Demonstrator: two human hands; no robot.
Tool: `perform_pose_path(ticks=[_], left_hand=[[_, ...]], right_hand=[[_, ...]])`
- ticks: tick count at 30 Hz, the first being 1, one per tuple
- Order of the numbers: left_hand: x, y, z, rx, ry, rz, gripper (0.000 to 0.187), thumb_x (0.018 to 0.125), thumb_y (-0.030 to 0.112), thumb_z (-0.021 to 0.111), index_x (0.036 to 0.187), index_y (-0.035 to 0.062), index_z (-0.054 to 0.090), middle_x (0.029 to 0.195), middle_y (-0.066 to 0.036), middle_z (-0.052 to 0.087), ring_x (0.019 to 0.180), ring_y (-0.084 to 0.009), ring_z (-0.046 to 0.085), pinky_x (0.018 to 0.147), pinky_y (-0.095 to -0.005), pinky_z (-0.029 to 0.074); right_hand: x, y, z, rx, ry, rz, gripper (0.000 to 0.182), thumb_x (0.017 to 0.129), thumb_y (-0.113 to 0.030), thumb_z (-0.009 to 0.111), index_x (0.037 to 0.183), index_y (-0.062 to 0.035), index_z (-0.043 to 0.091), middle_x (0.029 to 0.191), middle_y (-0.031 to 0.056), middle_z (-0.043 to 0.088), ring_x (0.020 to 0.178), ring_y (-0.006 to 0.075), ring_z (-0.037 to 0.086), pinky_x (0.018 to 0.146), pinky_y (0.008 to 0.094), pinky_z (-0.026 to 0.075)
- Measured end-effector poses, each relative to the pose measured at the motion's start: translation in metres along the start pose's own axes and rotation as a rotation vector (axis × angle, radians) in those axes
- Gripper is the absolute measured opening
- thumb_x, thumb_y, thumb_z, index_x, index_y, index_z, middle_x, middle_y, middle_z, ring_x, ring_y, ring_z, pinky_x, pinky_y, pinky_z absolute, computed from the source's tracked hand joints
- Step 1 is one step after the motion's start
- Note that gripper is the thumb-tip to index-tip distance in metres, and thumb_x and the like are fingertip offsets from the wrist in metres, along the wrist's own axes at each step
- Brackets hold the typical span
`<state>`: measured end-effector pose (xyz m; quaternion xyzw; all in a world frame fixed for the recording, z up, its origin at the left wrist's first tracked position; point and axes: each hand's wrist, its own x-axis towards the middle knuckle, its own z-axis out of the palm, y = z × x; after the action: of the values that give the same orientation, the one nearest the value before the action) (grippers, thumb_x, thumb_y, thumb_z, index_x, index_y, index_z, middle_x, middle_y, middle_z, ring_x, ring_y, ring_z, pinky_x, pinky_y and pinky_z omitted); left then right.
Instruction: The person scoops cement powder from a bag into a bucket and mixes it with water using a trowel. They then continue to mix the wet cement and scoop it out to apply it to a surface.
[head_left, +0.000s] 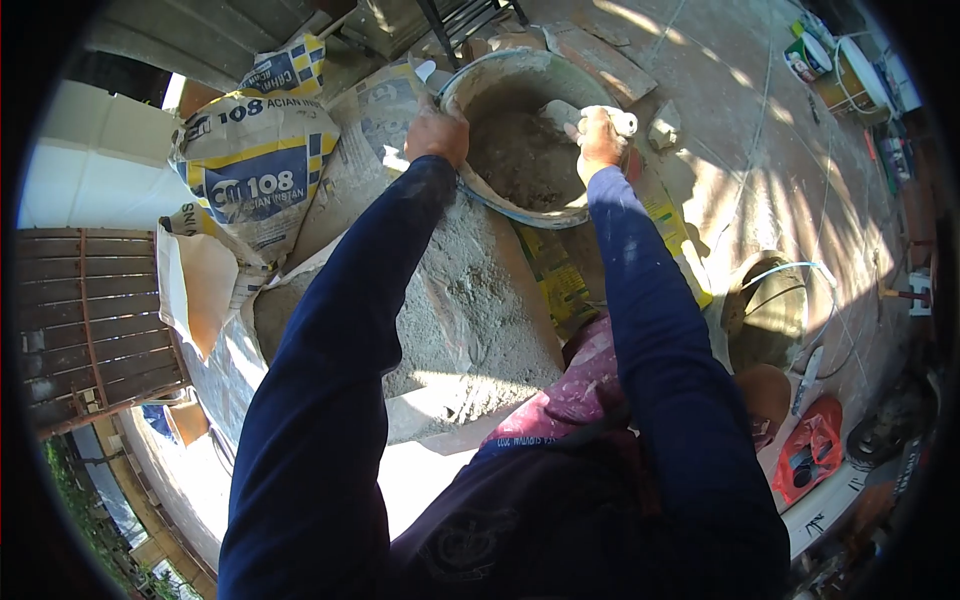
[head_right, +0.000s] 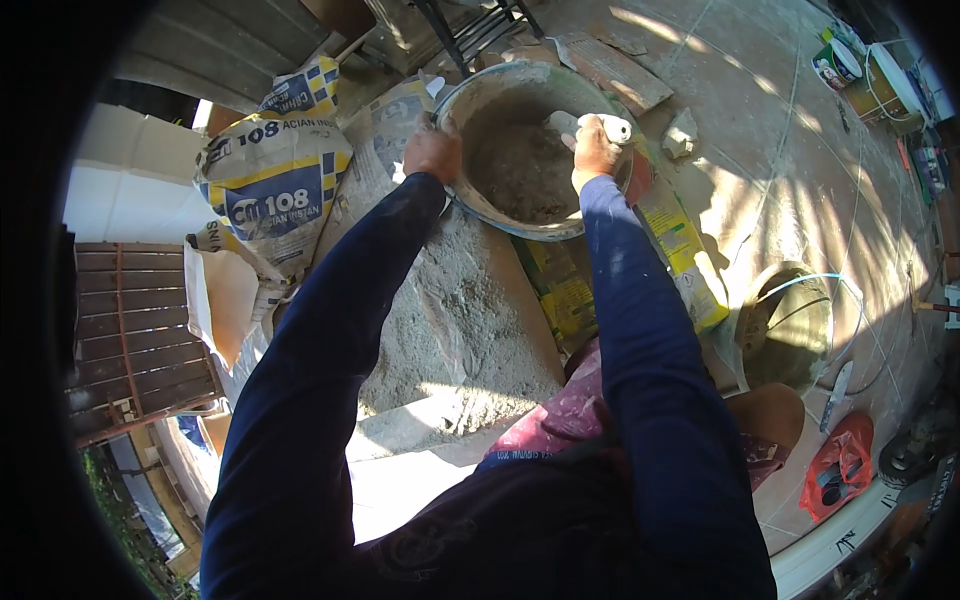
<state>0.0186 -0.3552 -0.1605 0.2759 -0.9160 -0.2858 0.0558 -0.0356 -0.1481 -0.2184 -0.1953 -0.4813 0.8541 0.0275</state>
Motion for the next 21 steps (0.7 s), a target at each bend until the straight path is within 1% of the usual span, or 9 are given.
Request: perform_pose_path(ticks=[4, 5, 8, 9, 11, 13, 15, 17, 21], left_hand=[[0.004, -0.007, 0.005, 0.013, 0.006, 0.013, 0.059, 0.098, 0.044, 0.041, 0.136, -0.0014, 0.041, 0.118, -0.033, 0.060, 0.113, -0.0454, 0.058, 0.097, -0.0473, 0.046], [0.005, -0.007, 0.007, 0.005, 0.004, 0.029, 0.059, 0.098, 0.044, 0.041, 0.136, -0.0015, 0.041, 0.118, -0.033, 0.060, 0.113, -0.0456, 0.058, 0.097, -0.0475, 0.045], [0.009, -0.012, 0.009, 0.001, 0.013, 0.040, 0.060, 0.098, 0.043, 0.041, 0.136, -0.0019, 0.041, 0.118, -0.034, 0.060, 0.113, -0.0459, 0.058, 0.097, -0.0477, 0.045], [0.010, -0.011, 0.009, 0.010, 0.009, 0.032, 0.060, 0.098, 0.043, 0.041, 0.136, -0.0020, 0.041, 0.118, -0.034, 0.060, 0.113, -0.0458, 0.057, 0.097, -0.0476, 0.045], [0.003, -0.009, 0.007, 0.021, -0.003, 0.005, 0.059, 0.098, 0.043, 0.041, 0.136, -0.0022, 0.042, 0.118, -0.033, 0.060, 0.113, -0.0458, 0.057, 0.097, -0.0475, 0.045], [-0.004, 0.001, -0.002, 0.017, 0.002, -0.010, 0.059, 0.098, 0.043, 0.041, 0.135, -0.0022, 0.042, 0.118, -0.033, 0.060, 0.113, -0.0458, 0.058, 0.097, -0.0476, 0.045], [-0.003, -0.002, 0.002, 0.012, -0.001, 0.000, 0.058, 0.097, 0.043, 0.041, 0.134, -0.0018, 0.043, 0.117, -0.033, 0.060, 0.113, -0.0456, 0.058, 0.097, -0.0476, 0.045], [0.004, 0.000, 0.000, 0.011, 0.005, 0.006, 0.057, 0.097, 0.043, 0.041, 0.133, -0.0015, 0.043, 0.117, -0.033, 0.060, 0.113, -0.0457, 0.058, 0.097, -0.0477, 0.045], [-0.004, -0.007, 0.001, 0.013, -0.010, -0.013, 0.057, 0.097, 0.043, 0.041, 0.132, -0.0012, 0.044, 0.116, -0.033, 0.060, 0.113, -0.0458, 0.058, 0.097, -0.0477, 0.045]], right_hand=[[-0.030, -0.017, -0.014, -0.192, -0.251, 0.094, 0.008, 0.084, -0.016, 0.060, 0.077, -0.0122, 0.061, 0.069, -0.0015, 0.054, 0.060, 0.0099, 0.055, 0.056, 0.0302, 0.052], [-0.040, -0.021, -0.014, -0.224, -0.226, 0.080, 0.009, 0.083, -0.016, 0.059, 0.076, -0.0108, 0.062, 0.066, 0.0006, 0.056, 0.054, 0.0114, 0.054, 0.054, 0.0286, 0.051], [-0.035, -0.043, -0.014, -0.496, -0.457, 0.161, 0.013, 0.081, -0.017, 0.060, 0.073, -0.0073, 0.063, 0.066, 0.0036, 0.060, 0.052, 0.0123, 0.055, 0.047, 0.0256, 0.045], [-0.032, -0.060, -0.005, -0.578, -0.491, 0.210, 0.011, 0.084, -0.018, 0.058, 0.078, -0.0088, 0.060, 0.071, 0.0052, 0.062, 0.060, 0.0121, 0.058, 0.050, 0.0279, 0.047], [-0.026, -0.090, 0.010, -0.479, -0.536, 0.113, 0.014, 0.087, -0.021, 0.055, 0.081, -0.0092, 0.060, 0.073, 0.0064, 0.063, 0.063, 0.0148, 0.060, 0.053, 0.0305, 0.048], [-0.018, -0.077, 0.016, -0.267, -0.539, -0.031, 0.018, 0.089, -0.025, 0.053, 0.086, -0.0096, 0.060, 0.078, 0.0080, 0.064, 0.067, 0.0174, 0.062, 0.058, 0.0331, 0.051], [-0.013, -0.045, 0.028, -0.175, -0.424, -0.078, 0.011, 0.087, -0.020, 0.058, 0.089, -0.0096, 0.060, 0.085, 0.0082, 0.065, 0.070, 0.0180, 0.062, 0.063, 0.0358, 0.054], [-0.011, 0.001, 0.028, -0.253, -0.257, 0.037, 0.006, 0.085, -0.015, 0.059, 0.087, -0.0096, 0.059, 0.083, 0.0076, 0.065, 0.067, 0.0170, 0.061, 0.062, 0.0348, 0.053], [-0.029, -0.017, -0.011, -0.279, -0.609, 0.207, 0.009, 0.081, -0.016, 0.062, 0.080, -0.0071, 0.062, 0.075, 0.0027, 0.061, 0.063, 0.0117, 0.060, 0.049, 0.0271, 0.050]])
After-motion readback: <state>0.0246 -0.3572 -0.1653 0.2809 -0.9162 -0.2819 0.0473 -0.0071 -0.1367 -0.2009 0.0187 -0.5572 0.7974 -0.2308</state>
